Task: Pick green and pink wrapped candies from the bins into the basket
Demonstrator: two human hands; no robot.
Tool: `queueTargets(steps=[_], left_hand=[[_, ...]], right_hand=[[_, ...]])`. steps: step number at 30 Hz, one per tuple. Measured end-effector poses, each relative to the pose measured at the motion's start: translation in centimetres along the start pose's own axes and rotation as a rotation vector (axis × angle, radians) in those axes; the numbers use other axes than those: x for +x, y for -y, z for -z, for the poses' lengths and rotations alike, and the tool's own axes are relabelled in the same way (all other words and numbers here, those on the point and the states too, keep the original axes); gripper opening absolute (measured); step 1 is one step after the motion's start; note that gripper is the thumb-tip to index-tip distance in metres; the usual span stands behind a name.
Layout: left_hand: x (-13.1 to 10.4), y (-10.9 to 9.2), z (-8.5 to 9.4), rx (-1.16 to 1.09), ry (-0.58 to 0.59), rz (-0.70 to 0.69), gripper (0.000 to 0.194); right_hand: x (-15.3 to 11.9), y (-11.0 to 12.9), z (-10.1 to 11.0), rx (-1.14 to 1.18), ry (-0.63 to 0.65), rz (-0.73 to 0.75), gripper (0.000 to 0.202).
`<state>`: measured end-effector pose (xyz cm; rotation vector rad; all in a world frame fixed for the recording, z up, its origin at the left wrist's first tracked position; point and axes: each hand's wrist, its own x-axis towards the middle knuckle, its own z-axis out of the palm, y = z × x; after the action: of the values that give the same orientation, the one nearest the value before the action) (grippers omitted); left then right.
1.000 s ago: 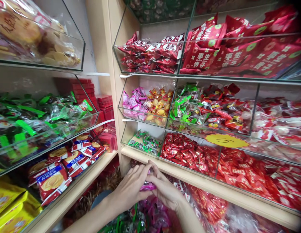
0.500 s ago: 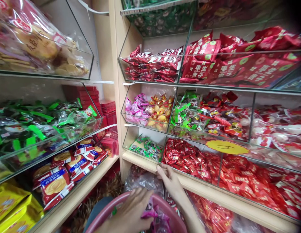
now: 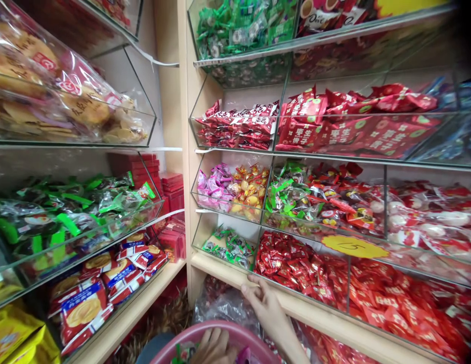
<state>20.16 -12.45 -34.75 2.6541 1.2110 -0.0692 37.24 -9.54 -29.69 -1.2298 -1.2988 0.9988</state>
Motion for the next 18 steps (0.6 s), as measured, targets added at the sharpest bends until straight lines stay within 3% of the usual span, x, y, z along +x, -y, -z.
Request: queueTargets(steps=[4,8,12,15,18], left_hand=[[-0.9,0.1,2.1,-0.138,0.072,-0.03,0.038],[-1.5,-0.2,3.3,-0.247,0.005,0.017,0.039],[-1.2,-1.6,4.7,-0.213,-0.117,0.021,0.041],[-0.2,-2.4,3.8,-0.119,-0.203,-0.052,0.044],[0.9,-2.4,0.5,0.046,-0.156,-0.101,0.026]], right_hand=[[-0.2,0.3,0.2,0.027,-0.011,-0.001,0.057],[-0.3,0.7,0.3,0.034,-0.034,-0.006,0.058],[-0.3,0.8,0.2,0.037,-0.042,0.002,0.058],[-0.2,0.6,0.0,0.057,-0.049,0.007,0.058],[-0.2,0.4,-0.1,0.044,-0.052,0.007,0.058]])
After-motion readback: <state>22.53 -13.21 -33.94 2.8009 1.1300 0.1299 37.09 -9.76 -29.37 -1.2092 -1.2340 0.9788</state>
